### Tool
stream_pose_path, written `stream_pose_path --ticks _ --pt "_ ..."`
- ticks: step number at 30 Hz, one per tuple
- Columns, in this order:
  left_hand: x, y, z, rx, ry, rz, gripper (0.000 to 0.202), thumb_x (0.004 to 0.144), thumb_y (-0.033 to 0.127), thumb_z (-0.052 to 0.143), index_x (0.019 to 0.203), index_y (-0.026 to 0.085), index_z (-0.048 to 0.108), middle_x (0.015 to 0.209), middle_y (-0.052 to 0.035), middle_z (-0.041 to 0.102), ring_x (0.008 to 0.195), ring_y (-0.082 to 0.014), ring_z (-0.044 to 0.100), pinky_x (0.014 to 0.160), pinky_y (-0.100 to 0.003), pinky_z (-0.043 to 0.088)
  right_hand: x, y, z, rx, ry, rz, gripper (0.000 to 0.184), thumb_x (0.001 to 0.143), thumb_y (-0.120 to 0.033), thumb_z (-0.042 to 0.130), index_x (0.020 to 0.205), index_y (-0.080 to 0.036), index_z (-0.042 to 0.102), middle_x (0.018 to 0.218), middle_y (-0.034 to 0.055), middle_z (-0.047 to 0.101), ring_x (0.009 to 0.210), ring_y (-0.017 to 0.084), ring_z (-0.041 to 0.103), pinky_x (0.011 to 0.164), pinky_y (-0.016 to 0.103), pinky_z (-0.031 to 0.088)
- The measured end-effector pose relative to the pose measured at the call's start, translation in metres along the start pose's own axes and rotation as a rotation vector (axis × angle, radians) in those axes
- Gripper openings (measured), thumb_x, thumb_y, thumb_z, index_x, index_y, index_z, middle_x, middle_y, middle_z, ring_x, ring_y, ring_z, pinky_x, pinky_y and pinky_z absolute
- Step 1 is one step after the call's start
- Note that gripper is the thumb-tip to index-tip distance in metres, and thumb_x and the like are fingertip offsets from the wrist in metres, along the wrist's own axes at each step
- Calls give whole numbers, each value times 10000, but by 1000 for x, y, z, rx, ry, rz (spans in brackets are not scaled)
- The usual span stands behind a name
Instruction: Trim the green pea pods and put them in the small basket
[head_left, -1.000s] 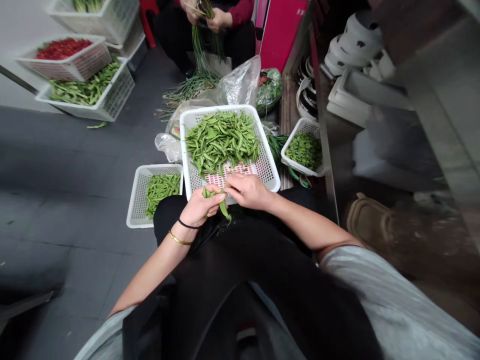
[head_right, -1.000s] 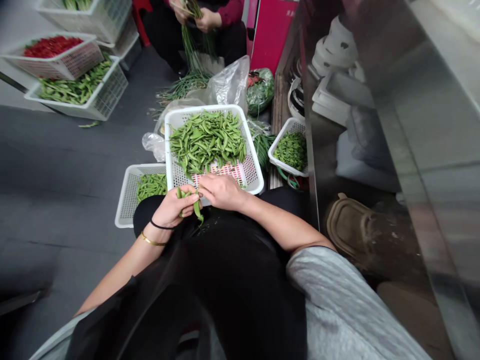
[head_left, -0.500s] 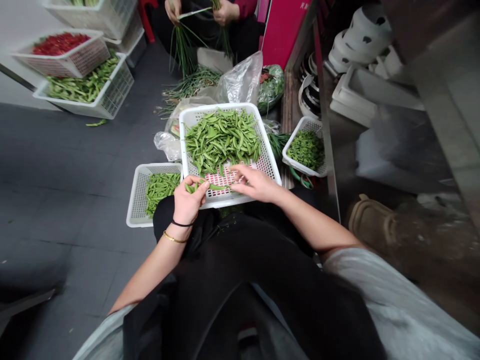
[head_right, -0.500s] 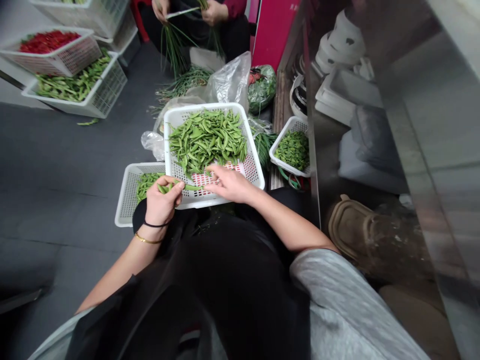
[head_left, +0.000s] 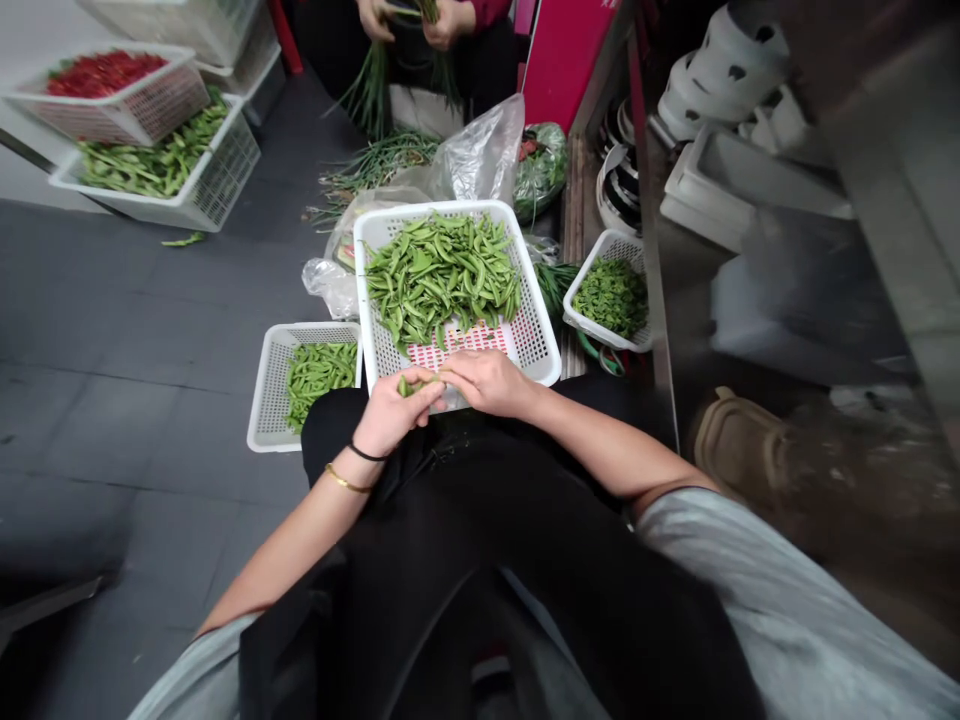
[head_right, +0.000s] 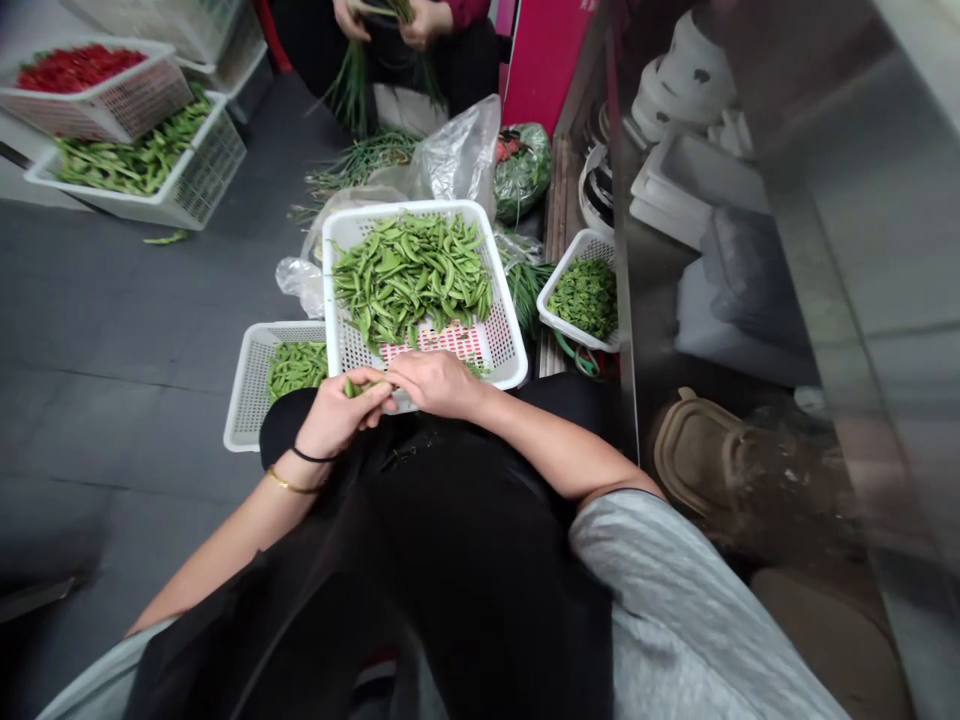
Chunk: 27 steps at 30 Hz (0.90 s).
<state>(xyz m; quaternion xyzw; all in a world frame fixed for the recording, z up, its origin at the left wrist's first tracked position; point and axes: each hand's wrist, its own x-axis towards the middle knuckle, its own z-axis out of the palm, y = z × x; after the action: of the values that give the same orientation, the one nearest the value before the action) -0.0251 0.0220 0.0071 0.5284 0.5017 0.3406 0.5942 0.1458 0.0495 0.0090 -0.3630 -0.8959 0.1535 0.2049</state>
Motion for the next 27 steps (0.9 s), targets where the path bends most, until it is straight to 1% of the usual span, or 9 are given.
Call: stream_pose_path --ticks 4,8,11,14,16,18,21,24,27 --pt "12 -18 11 -509 242 -200 390 658 443 747 768 163 500 637 -10 660 356 -72 494 297 -163 255 0 3 15 -132 43 175 361 970 -324 356 849 -120 628 790 93 652 728 157 572 656 251 376" --pt "26 -23 -30 -678 428 -192 372 664 402 760 795 152 518 705 -7 660 458 -76 572 304 -131 282 -7 34 4 -77 -302 209 344 954 -386 396 917 -152 646 879 80 687 796 170 607 699 253 400" --pt "31 -23 -55 -797 355 -206 364 684 427 747 762 146 528 585 24 566 508 -83 570 299 -117 262 -1 77 2 -102 -555 460 500 795 -581 581 1003 -130 638 940 127 696 836 233 633 689 278 430" --pt "29 -22 -50 -909 181 -285 413 619 432 795 698 154 500 470 71 403 447 -70 488 290 -111 226 18 116 19 -174 -505 793 484 860 -488 532 1098 -72 606 1072 199 667 947 263 640 757 295 449" --pt "25 -21 -39 -909 113 -291 403 588 370 825 680 153 498 443 93 340 379 -43 383 289 -114 218 30 131 32 -198 -471 878 436 900 -386 491 1162 -46 569 1120 221 646 992 262 635 787 295 447" --pt "20 -19 -31 -839 89 -264 341 596 301 822 689 143 534 415 106 304 344 -30 310 297 -125 241 37 136 39 -207 -450 884 401 918 -343 459 1164 -48 574 1141 218 638 1021 255 626 800 286 441" --pt "15 -20 -27 -704 87 -268 294 624 320 792 685 116 589 414 71 384 357 -49 366 302 -147 269 32 124 36 -198 -449 809 360 923 -367 448 1029 -91 654 1082 173 669 1004 236 627 800 272 429" --pt "14 -24 -20 -576 112 -303 338 615 350 791 760 89 633 525 12 532 387 -50 407 290 -149 244 15 86 26 -171 -467 568 380 925 -419 432 967 -126 672 1004 138 695 932 225 635 768 279 422" --pt "15 -29 -7 -435 156 -269 390 596 369 804 811 91 635 521 27 530 353 -31 350 279 -150 229 -1 37 19 -119 -500 354 361 932 -426 418 1036 -157 636 972 108 699 846 203 634 710 269 408"
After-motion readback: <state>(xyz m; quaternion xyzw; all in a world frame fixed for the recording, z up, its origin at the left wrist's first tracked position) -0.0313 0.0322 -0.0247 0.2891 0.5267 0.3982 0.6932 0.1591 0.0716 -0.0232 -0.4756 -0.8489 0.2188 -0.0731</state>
